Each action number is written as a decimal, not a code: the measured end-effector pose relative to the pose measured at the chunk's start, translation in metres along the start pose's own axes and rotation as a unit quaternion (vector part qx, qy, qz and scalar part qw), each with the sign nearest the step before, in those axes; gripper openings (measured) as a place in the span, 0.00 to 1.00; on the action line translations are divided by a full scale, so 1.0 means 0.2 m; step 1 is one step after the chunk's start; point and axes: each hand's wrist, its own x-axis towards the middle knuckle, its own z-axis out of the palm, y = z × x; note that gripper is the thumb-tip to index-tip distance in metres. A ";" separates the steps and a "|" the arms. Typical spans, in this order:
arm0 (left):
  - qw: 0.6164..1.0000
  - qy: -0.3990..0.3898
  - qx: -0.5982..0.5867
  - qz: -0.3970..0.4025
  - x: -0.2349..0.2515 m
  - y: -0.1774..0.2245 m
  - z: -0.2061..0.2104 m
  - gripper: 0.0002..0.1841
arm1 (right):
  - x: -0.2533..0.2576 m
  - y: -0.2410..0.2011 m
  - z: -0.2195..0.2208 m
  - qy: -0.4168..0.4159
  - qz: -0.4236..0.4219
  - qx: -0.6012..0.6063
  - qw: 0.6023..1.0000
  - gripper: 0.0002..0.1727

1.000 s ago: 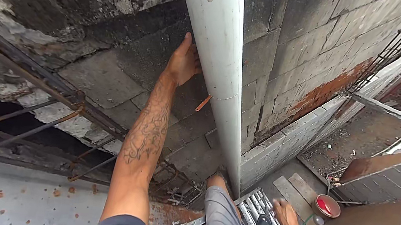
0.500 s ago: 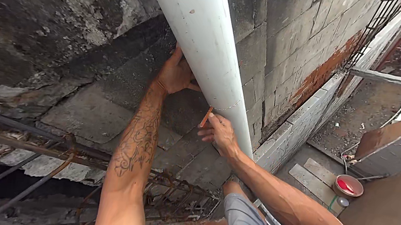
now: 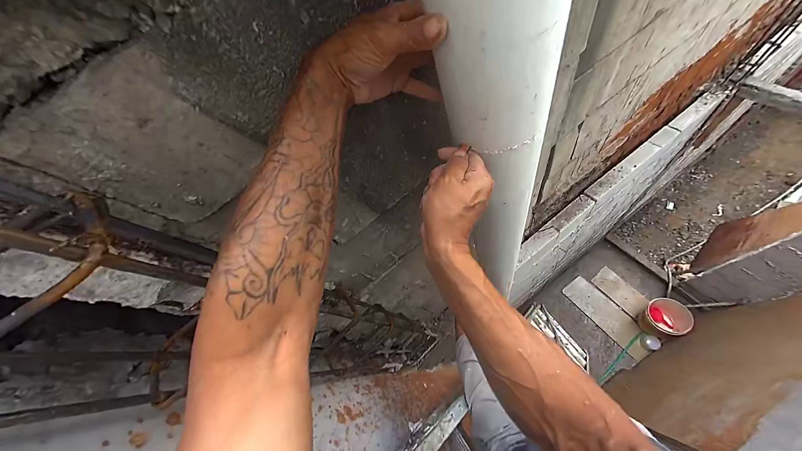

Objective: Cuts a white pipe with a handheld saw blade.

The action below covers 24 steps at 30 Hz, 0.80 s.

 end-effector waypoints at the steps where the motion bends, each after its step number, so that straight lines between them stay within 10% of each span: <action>1: 1.000 -0.005 -0.004 0.000 -0.01 -0.01 0.00 0.39 | -0.03 0.01 -0.02 -0.011 -0.009 -0.015 1.000 0.21; 10: 0.999 -0.009 0.033 0.005 0.04 0.00 0.00 0.29 | 0.09 -0.07 -0.17 -0.065 0.012 -0.012 0.998 0.18; 16: 0.999 -0.003 0.026 0.027 0.04 0.00 0.00 0.12 | -0.37 0.05 -0.20 -0.214 -0.008 -0.108 0.971 0.18; 24: 0.999 0.035 -0.016 0.016 0.04 -0.01 0.02 0.14 | -0.17 -0.02 -0.19 -0.124 -0.006 0.020 0.992 0.18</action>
